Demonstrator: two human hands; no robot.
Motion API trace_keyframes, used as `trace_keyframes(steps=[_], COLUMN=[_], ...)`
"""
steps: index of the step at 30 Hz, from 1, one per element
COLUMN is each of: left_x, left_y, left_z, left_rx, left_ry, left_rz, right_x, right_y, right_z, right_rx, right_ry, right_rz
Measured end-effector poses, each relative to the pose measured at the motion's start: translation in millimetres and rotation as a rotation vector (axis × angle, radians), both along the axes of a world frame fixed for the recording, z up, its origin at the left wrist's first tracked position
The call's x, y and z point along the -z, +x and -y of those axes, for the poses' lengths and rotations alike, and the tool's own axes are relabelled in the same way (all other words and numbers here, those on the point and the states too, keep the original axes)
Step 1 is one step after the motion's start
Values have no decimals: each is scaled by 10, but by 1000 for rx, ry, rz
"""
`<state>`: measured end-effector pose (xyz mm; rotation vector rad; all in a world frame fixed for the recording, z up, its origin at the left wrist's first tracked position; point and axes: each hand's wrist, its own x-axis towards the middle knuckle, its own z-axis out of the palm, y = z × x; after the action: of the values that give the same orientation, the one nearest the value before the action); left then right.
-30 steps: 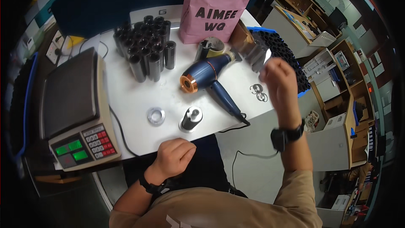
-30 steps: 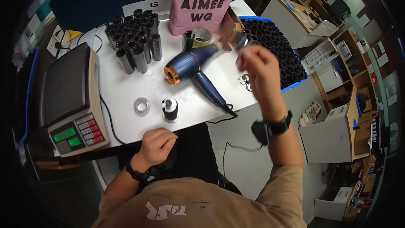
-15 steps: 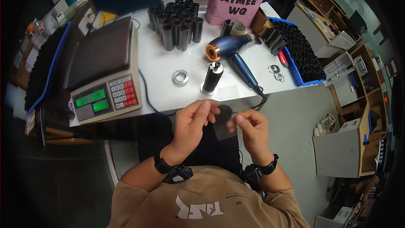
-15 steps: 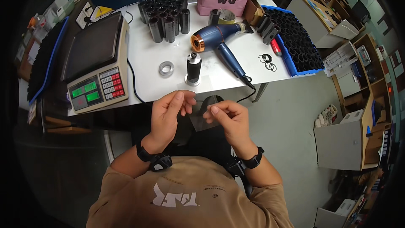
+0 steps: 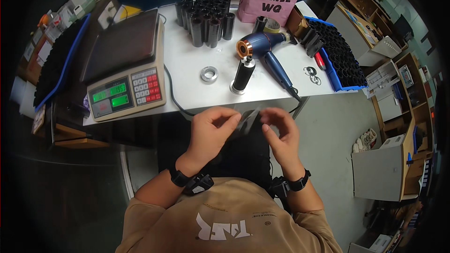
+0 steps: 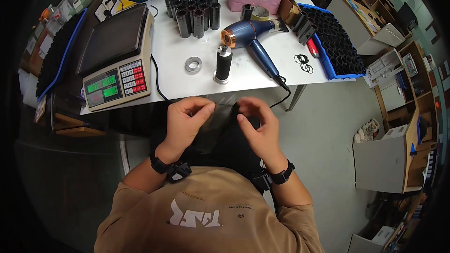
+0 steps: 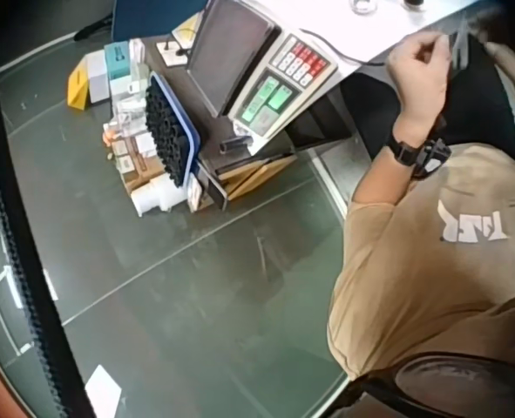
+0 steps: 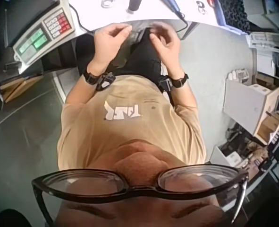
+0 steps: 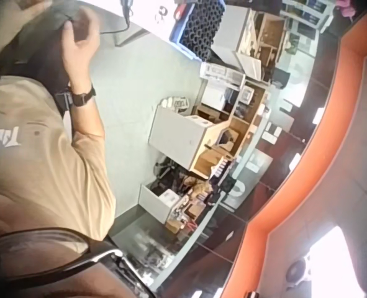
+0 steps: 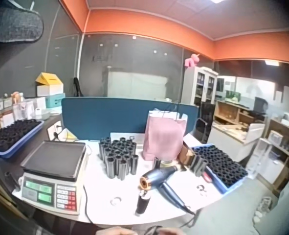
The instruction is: Assembling internal components of a hairdryer, including the motor and wiring, and using a scale for quality control.
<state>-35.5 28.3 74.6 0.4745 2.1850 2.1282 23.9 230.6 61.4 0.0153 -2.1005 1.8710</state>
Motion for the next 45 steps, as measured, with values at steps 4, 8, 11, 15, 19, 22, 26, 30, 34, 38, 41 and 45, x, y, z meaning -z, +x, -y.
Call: trace_keyframes(steps=[4,8,11,15,19,22,26,30,34,38,41,45], left_x=[2,43,47,131,113,29,-19,-47,-21,-96,-234,-575], left_y=[11,-2,-13,-64,-76,-16,30,-19,-178,-351,-460,-530], left_z=[-31,-46,-47,-18,-46,-102,-114,-131,-114,-31,21,29], left_rx=[-79,-93,-70,20,85,12,233,313,363,488,621,633], left_ry=[-201,-277,-308,-323,-338,-359,-480,-634,-643,-564,-618,-628], left_rz=[-272,-468,-560,-622,-634,-704,-786,-693,-758,-742,-684,-730], right_x=[-224,-212,-309,-364,-268,-280,-277,-250,-397,-582,-668,-791], right_y=[-80,-129,-133,-132,-126,-118,-134,-164,-161,-220,-343,-513], right_z=[-27,-142,-174,-226,-265,-238,-200,-169,-101,-126,-244,-348], right_rx=[37,-9,-111,-378,-451,-427,-400,-390,-435,-577,-698,-729], right_ry=[674,808,808,719,780,852,928,1065,1163,1141,1118,1047], right_rz=[-392,-337,-333,-228,-131,-131,-186,-189,-143,-124,-90,-48])
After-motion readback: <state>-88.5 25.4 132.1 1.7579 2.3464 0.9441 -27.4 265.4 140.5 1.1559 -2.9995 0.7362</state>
